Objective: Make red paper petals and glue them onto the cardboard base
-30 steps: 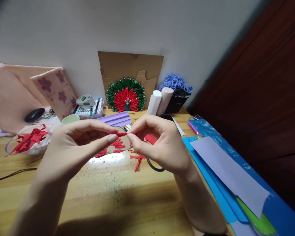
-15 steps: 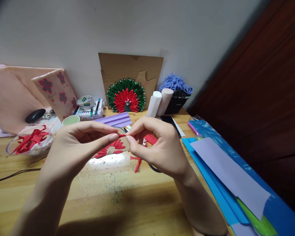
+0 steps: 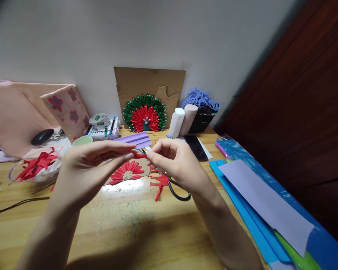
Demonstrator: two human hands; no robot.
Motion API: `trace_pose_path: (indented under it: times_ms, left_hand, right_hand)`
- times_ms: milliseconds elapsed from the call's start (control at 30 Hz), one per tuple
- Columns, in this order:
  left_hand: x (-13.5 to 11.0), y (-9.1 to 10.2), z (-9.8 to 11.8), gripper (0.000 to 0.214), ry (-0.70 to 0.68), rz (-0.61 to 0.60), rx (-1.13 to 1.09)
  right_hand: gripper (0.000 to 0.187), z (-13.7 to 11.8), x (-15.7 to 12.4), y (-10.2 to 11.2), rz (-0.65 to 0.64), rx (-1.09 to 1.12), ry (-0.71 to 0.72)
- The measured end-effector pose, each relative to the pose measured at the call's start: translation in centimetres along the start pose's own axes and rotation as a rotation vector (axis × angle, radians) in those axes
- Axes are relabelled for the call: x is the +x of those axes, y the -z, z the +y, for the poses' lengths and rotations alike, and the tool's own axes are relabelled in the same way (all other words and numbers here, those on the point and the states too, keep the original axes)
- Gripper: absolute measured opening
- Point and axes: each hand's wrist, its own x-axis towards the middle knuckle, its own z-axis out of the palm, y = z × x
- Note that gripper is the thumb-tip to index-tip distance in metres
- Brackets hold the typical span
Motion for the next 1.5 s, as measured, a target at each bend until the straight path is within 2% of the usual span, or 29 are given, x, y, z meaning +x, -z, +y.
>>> trace_pose_path:
  times_ms: [167,233,600,767,900,1000,1067,1300,1400,1500]
  left_hand:
    - [-0.1,-0.3,0.0,0.025,-0.28,-0.086,0.162]
    - [-0.1,-0.3,0.0,0.027,-0.336,-0.097,0.182]
    - [-0.1,-0.2,-0.4,0.02,-0.357,-0.099,0.266]
    - [0.0,-0.3,-0.2,0.013,-0.439,-0.052,0.426]
    - [-0.1,-0.4,-0.2,0.012,-0.49,-0.045,0.483]
    - [-0.1,-0.5,-0.2,0.01,-0.523,-0.018,0.507]
    - [0.0,-0.5,-0.4,0.008,-0.534,0.006,0.517]
    - [0.4,-0.5,-1.2,0.005,-0.475,-0.01,0.484]
    - [0.5,-0.7,-1.4,0.005,-0.447,-0.015,0.467]
    - [0.5,-0.7,-1.5,0.006,-0.408,-0.015,0.445]
  right_hand:
    - [0.023,0.3,0.3,0.1,-0.06,0.104,-0.083]
    - [0.024,0.3,0.3,0.1,-0.073,0.136,-0.109]
    - [0.015,0.2,0.2,0.2,-0.163,0.365,-0.247]
    - [0.015,0.1,0.5,0.0,-0.209,0.491,-0.321]
    - [0.016,0.1,0.5,0.0,-0.222,0.51,-0.339]
    - [0.014,0.1,0.4,0.1,-0.193,0.413,-0.284]
    - [0.009,-0.1,0.3,0.1,-0.149,0.268,-0.188]
    - [0.013,-0.7,-1.1,-0.7,0.165,-0.253,0.196]
    - [0.01,-0.5,-1.2,-0.9,0.185,-0.366,0.268]
    - [0.009,-0.1,-1.0,-0.9,0.201,-0.385,0.285]
